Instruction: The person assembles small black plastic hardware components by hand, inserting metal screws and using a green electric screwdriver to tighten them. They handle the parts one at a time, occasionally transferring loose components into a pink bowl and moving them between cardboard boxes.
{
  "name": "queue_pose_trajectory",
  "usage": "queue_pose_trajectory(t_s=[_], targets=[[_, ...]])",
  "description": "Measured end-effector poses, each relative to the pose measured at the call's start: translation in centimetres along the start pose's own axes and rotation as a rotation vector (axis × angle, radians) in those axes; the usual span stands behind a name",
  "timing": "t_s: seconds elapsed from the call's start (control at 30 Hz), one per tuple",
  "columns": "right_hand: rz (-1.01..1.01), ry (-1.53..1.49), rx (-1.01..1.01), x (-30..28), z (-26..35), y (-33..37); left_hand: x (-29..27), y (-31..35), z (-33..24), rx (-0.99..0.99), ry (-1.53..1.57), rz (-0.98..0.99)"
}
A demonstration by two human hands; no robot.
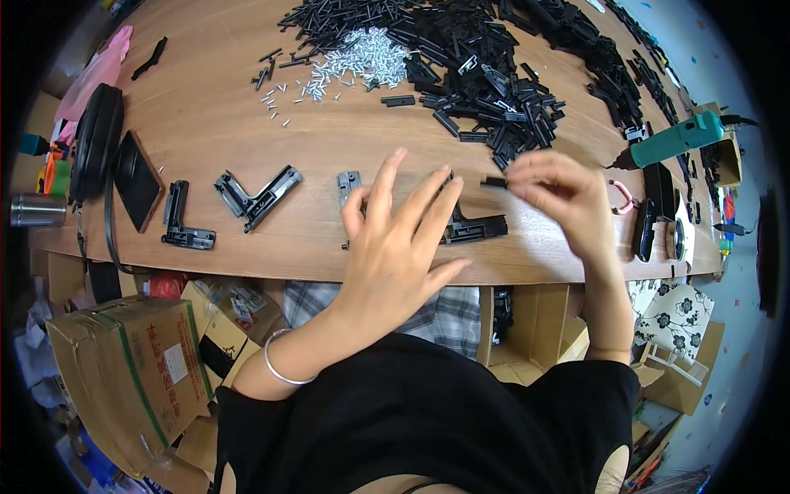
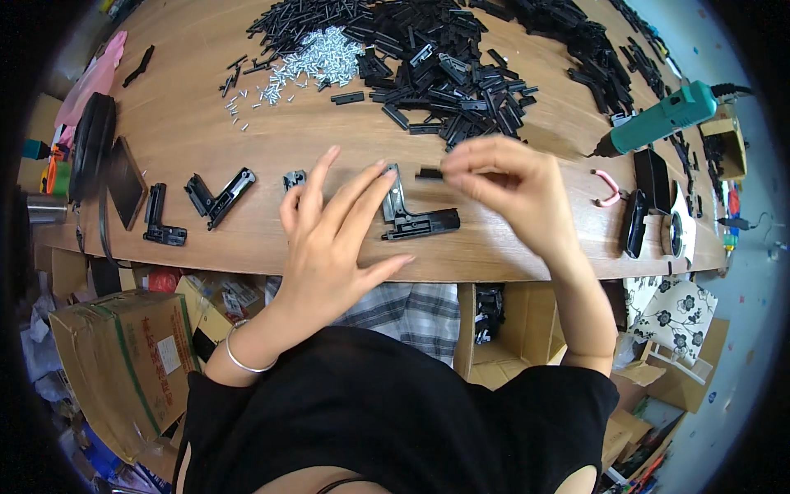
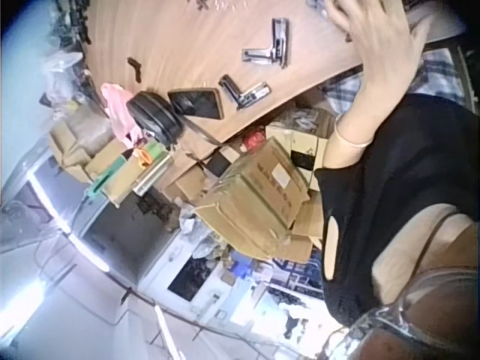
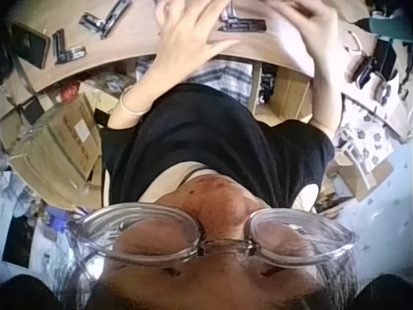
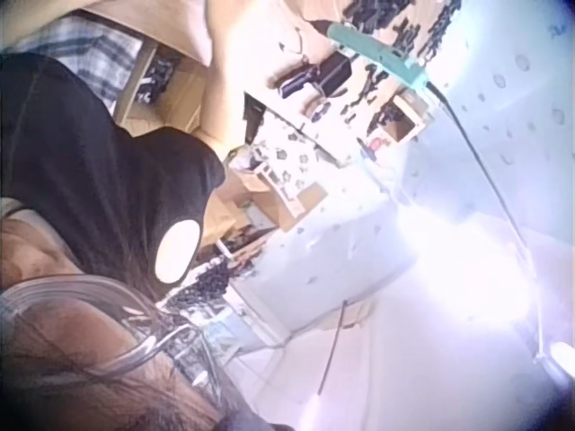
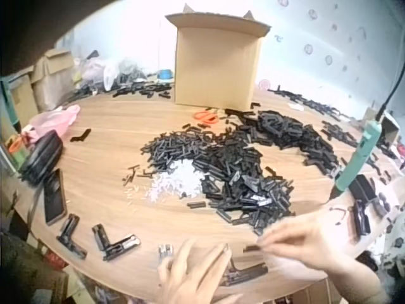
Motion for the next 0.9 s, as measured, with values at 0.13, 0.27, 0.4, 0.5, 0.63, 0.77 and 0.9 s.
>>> queue_pose_trajectory(t_s=[0.13, 0.27, 0.4, 0.5, 0.63, 0.77, 0.9], targets=[[-0.077, -0.129, 0.058, 1.2, 0.1, 2.7, 1.3, -0.3, 0.4, 0.005, -0.054, -0.052], [-0.025, 0.152, -0.151, 2.1, 0.5, 3.4, 1.5, -0.4, 0.7, 0.009, -0.041, -0.065], [-0.012, 0.282, -0.360, 3.1, 0.6, 3.4, 1.5, -0.6, 0.7, -0.001, -0.016, -0.032], [-0.018, 0.327, -0.395, 3.2, 0.7, 3.4, 1.5, -0.6, 0.7, 0.001, -0.013, -0.029], [0.008, 0.332, -0.408, 3.3, 0.9, 3.0, 1.6, -0.6, 0.8, 0.000, -0.005, -0.028], [0.052, 0.337, -0.443, 3.8, 0.9, 2.9, 1.7, -0.7, 0.7, 0.011, 0.002, -0.021], [0.050, 0.421, -0.515, 3.9, 1.3, 3.1, 1.6, -0.6, 0.8, 0.022, 0.008, -0.051]])
Point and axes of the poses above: each hand's wrist, its own y-axis away from the middle knuckle, its own x-axis out of the palm, z = x × y, the point moved 5 cm from there along -y, towards the middle knuckle, and after that the axes turned 8 degrees about -x, right-handed, at the moved point
